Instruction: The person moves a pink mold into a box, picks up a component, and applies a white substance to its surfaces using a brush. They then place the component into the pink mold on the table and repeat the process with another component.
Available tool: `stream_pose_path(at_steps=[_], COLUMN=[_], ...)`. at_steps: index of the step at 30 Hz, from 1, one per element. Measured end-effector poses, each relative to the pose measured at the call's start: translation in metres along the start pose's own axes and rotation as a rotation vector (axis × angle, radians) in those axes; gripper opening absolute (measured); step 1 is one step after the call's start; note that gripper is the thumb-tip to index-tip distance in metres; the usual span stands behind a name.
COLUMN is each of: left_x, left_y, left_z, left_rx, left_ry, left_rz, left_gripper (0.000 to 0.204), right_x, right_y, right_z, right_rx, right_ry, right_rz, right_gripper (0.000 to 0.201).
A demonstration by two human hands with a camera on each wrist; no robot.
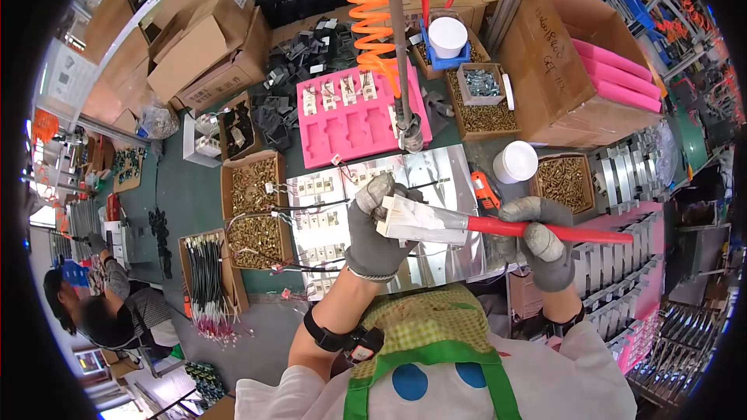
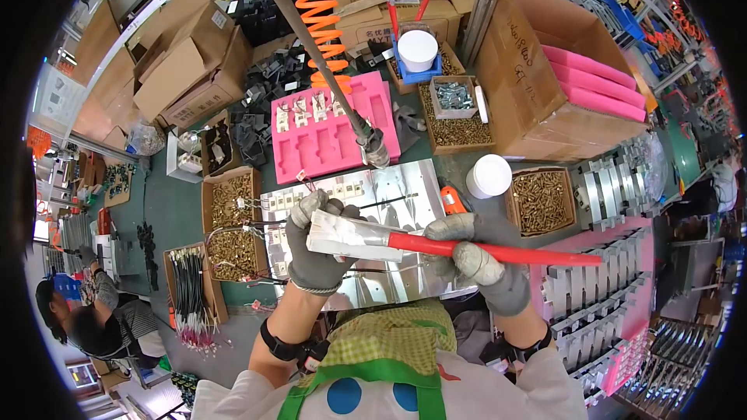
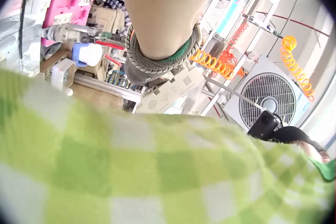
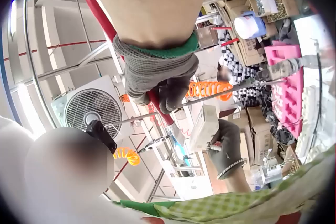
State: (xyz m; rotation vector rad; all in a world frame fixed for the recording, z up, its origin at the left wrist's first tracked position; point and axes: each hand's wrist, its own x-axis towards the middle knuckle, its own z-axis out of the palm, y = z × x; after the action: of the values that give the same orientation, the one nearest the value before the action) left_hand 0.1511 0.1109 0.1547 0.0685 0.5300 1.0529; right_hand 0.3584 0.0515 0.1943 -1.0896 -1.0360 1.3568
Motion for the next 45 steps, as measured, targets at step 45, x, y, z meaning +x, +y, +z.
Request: stream_pose_path(at_steps=[45], left_x=[-0.009], left_y=[0.019], left_z=[-0.022], left_rx=[-0.007], left_ry=[-0.444], left_rz=[0.278], left_gripper=[0.027], right_x=[-0.011], right_y=[-0.015], right_z=[0.0], right_rx=[-0.141], right_ry=[-0.289], right_rz=[-0.336], right_gripper=[0.033])
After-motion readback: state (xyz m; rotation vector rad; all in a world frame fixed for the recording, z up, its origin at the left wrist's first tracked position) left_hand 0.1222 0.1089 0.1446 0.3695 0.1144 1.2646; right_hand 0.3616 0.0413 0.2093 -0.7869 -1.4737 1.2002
